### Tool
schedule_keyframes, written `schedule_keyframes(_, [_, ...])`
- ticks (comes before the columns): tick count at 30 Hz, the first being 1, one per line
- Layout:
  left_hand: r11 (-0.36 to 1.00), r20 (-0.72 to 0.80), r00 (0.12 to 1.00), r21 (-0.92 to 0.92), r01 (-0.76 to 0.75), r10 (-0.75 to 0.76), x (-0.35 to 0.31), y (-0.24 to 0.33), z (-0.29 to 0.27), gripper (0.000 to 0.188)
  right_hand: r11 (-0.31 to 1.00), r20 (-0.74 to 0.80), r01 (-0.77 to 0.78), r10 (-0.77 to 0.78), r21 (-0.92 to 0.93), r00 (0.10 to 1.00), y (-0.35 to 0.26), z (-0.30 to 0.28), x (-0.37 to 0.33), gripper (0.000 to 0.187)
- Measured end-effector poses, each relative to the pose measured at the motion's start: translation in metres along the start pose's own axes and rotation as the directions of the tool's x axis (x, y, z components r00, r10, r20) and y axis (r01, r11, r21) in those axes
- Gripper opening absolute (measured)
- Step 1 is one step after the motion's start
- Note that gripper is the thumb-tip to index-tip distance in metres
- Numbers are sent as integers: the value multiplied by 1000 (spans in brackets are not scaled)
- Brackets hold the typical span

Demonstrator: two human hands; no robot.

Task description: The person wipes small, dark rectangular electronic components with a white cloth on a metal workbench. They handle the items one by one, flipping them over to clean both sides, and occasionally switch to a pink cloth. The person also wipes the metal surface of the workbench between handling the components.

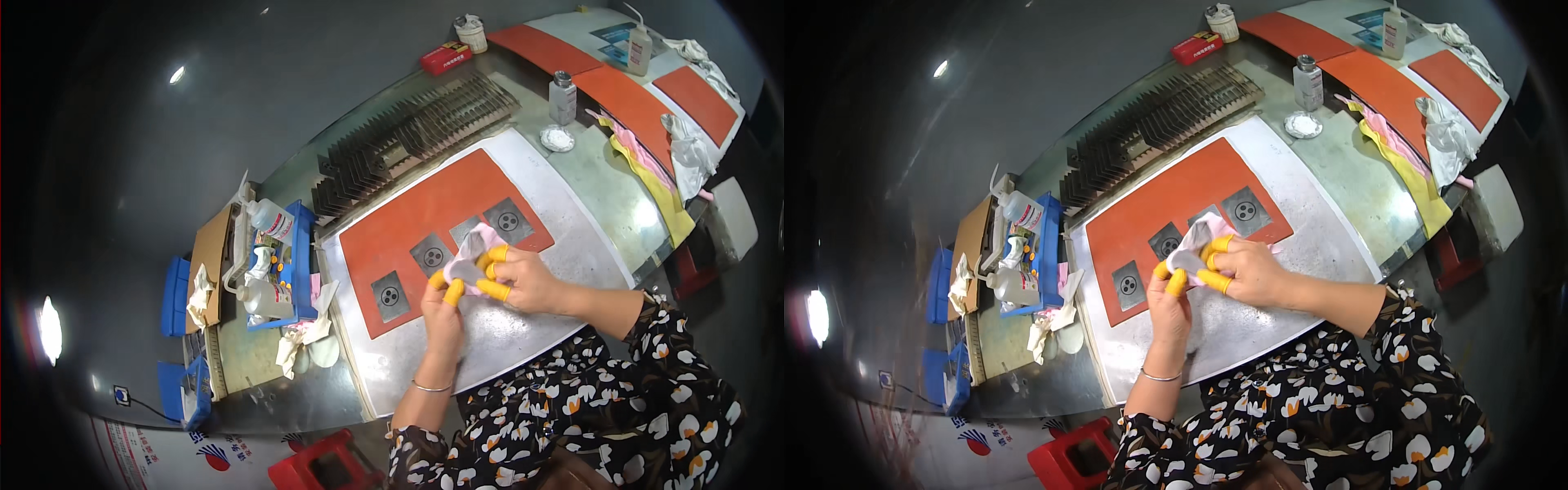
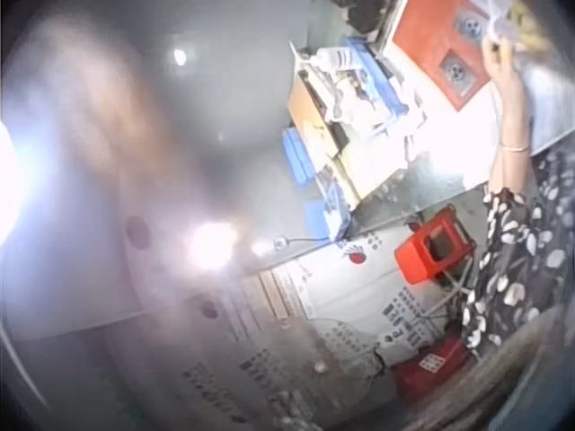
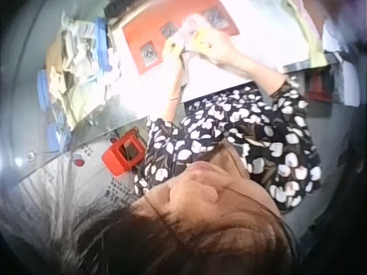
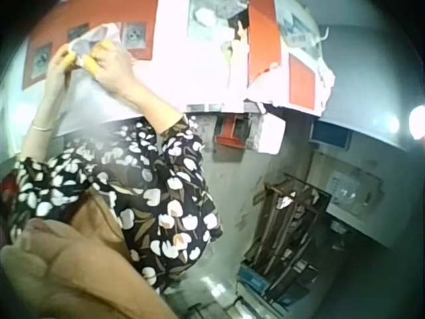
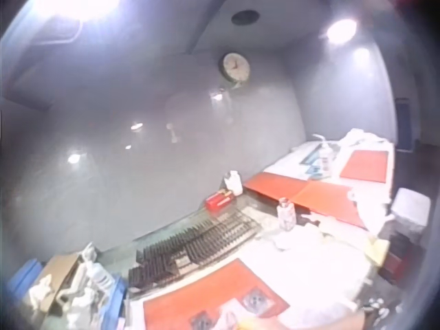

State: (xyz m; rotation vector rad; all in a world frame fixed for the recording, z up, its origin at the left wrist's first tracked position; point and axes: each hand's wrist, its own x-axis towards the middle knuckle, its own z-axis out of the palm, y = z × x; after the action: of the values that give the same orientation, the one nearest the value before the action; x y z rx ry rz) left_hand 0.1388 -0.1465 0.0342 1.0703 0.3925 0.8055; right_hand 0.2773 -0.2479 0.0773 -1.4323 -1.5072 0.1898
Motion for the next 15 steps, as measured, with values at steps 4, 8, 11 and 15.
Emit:
schedule_keyframes(4, [974, 208, 975, -194, 117, -76, -1, 41, -29, 40, 988, -103, 154, -155, -21, 982, 8, -32, 42, 19])
schedule_keyframes(8, [974, 321, 936, -121, 192, -145, 12, 51, -39, 33, 740, 562, -554, 290, 382, 775, -4, -13, 91, 37])
schedule_keyframes(11, [971, 250, 941, 123, 205, -230, 19, 66, -43, 25, 718, 864, -683, 257, 129, 433, 13, 13, 105, 50])
schedule_keyframes(15, [899, 62, 953, 355, 255, -295, 4, 96, -49, 16, 703, 783, -655, 230, 277, 578, -12, 3, 108, 26])
